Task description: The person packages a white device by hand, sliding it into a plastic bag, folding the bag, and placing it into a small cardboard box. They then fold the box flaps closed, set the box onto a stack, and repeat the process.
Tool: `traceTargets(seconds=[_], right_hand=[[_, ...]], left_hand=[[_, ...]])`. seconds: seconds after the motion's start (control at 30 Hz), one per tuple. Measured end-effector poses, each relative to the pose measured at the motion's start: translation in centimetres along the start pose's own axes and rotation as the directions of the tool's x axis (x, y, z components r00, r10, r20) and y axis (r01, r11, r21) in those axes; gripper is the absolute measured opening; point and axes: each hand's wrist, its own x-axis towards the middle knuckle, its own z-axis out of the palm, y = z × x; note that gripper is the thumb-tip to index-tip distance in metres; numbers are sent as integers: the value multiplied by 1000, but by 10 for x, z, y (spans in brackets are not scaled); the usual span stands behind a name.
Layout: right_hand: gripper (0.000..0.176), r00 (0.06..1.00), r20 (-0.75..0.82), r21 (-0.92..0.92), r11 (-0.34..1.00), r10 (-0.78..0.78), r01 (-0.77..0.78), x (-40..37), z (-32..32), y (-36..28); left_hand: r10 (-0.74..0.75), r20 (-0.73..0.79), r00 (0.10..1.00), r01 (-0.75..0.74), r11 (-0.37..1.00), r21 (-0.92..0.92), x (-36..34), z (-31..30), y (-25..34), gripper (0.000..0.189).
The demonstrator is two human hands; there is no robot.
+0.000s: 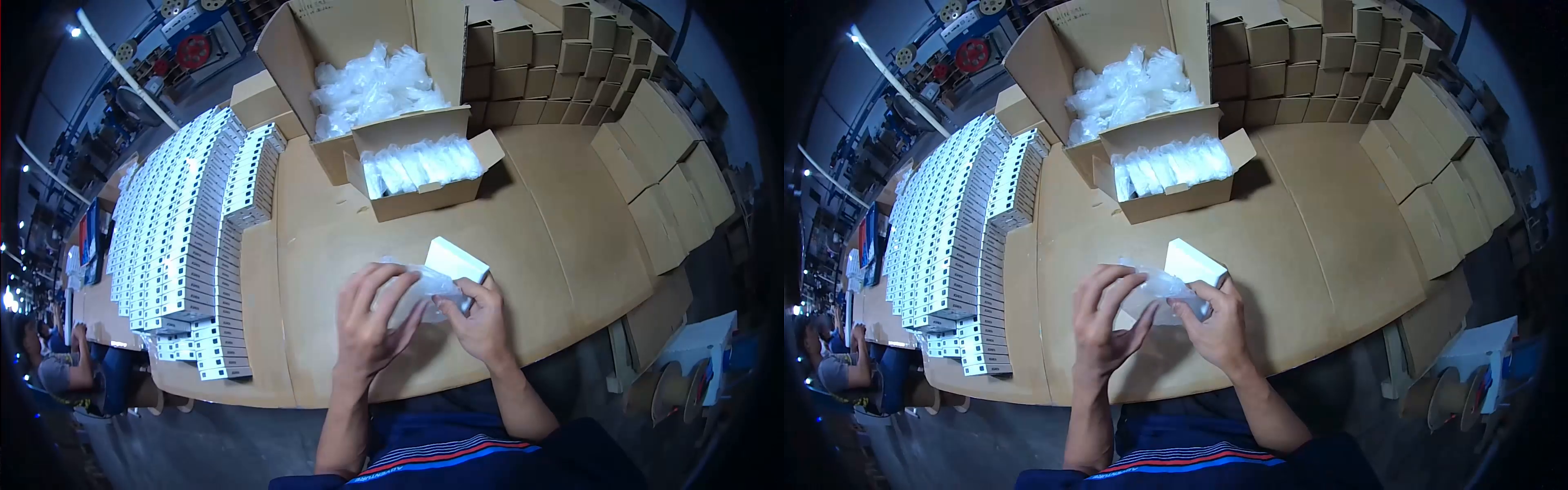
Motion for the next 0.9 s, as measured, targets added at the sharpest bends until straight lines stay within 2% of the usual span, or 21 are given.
traceTargets(seconds=[0.03, 0.13, 0.17, 0.27, 0.3, 0.37, 0.43, 0.53, 0.57, 0.6, 0.67, 0.73, 0.77, 0.8, 0.87, 0.9], right_hand=[[23, 1000, 18, -47, 999, -12, 13, 0, -1, -9], [24, 990, 99, -157, 981, -98, 112, 1, -5, -22], [20, 974, 114, -162, 964, -195, 211, 4, -6, -29], [14, 944, 250, -203, 941, -217, 270, 5, -16, -26], [13, 947, 266, -218, 946, -178, 239, 4, -19, -27], [13, 949, 299, -248, 953, -96, 175, 2, -26, -31], [15, 940, 332, -266, 948, -81, 175, 2, -32, -31], [17, 916, 400, -258, 958, -15, 128, 1, -38, -29], [17, 905, 424, -250, 962, 11, 106, 2, -39, -28], [17, 908, 418, -244, 963, -1, 113, 1, -40, -25], [17, 913, 406, -229, 965, -28, 131, -1, -38, -17], [17, 944, 328, -252, 962, -22, 110, -2, -34, -16], [16, 958, 286, -263, 960, -17, 96, -3, -33, -15], [16, 967, 251, -249, 963, -40, 104, -5, -30, -13], [17, 980, 177, -216, 968, -87, 125, -4, -21, -7], [19, 983, 169, -206, 974, -63, 98, -5, -19, -8]], left_hand=[[-25, 14, 1000, 26, 1000, -17, 1, 6, 1, 31], [-6, 123, 992, 17, 996, -88, -5, 18, -8, 26], [-85, 147, 985, 108, 983, -152, -5, 18, -7, 21], [-307, 246, 919, 376, 872, -315, -3, 16, -3, 7], [-314, 194, 929, 366, 849, -380, -1, 17, -4, 10], [-408, 239, 881, 472, 788, -395, 1, 12, -9, 9], [-464, 262, 846, 533, 751, -390, 0, 11, -17, 8], [-463, 23, 886, 408, 754, -515, 2, 23, -24, 13], [-518, 82, 852, 488, 725, -486, 3, 14, -25, 15], [-577, 25, 816, 496, 678, -542, 2, 16, -29, 17], [-656, -132, 743, 429, 618, -658, 2, 13, -37, 21], [-607, -320, 727, 251, 670, -699, -1, 21, -51, 26], [-689, -195, 698, 293, 523, -800, -9, 21, -46, 33], [-618, -97, 780, 311, 517, -798, -27, 27, -53, 41], [-632, 167, 757, 451, 320, -833, -39, 33, -24, 43], [-644, 230, 730, 533, 325, -781, -44, 36, -14, 39]])
